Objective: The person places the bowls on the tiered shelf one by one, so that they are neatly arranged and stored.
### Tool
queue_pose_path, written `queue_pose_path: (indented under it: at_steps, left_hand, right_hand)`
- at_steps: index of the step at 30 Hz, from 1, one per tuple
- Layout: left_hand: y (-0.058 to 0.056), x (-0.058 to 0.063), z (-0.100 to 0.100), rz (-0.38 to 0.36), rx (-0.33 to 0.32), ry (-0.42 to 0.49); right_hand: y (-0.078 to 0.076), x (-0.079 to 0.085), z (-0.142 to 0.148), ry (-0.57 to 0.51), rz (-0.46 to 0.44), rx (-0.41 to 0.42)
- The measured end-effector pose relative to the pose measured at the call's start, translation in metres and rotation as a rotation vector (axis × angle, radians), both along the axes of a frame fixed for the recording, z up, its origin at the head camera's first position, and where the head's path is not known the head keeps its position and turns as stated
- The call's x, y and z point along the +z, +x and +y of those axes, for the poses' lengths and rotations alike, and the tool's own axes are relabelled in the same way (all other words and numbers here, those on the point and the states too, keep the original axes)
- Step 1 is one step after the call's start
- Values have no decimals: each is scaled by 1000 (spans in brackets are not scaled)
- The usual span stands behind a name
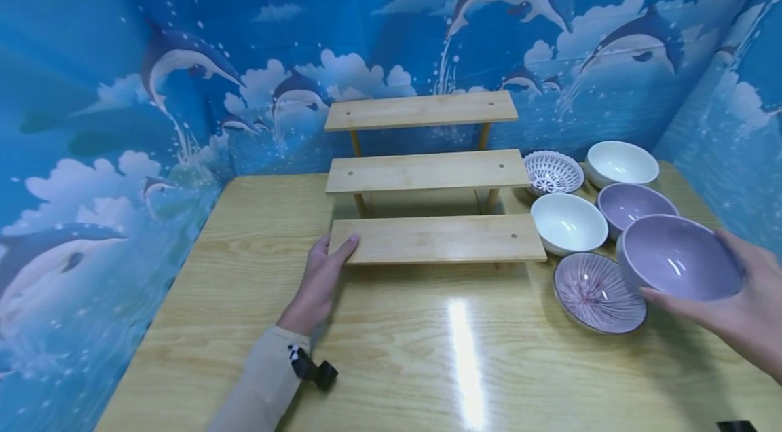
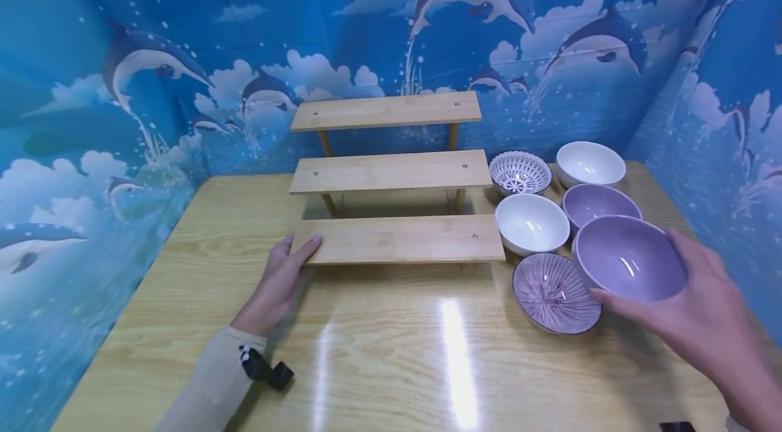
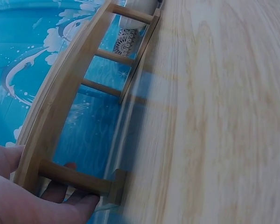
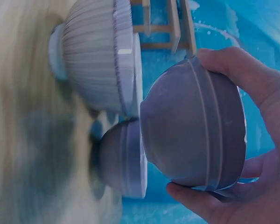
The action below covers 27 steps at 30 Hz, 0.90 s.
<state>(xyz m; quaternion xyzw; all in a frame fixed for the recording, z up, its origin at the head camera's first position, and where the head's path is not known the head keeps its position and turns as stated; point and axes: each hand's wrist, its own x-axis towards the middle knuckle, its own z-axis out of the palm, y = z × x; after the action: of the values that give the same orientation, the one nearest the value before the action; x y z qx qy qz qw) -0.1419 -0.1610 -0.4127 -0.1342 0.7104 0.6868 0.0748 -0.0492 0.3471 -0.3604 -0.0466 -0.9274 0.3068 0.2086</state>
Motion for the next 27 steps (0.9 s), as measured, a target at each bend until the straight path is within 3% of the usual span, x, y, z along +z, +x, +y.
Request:
queue_pose_path:
  at_steps: [4, 9, 19, 27]
  left_hand:
    - [-1, -2, 1, -11, 11, 3]
    - [-2, -3, 1, -19, 12, 6]
    - [-5, 0, 3, -40, 16, 59]
    - [-8, 1, 3, -38, 15, 124]
  right_hand:
    - [-1, 9, -14, 3, -88, 4]
    - [-9, 19, -31, 5, -128, 76]
    - [-32, 34, -65, -9, -70, 241]
    - [-45, 42, -88, -6, -91, 329]
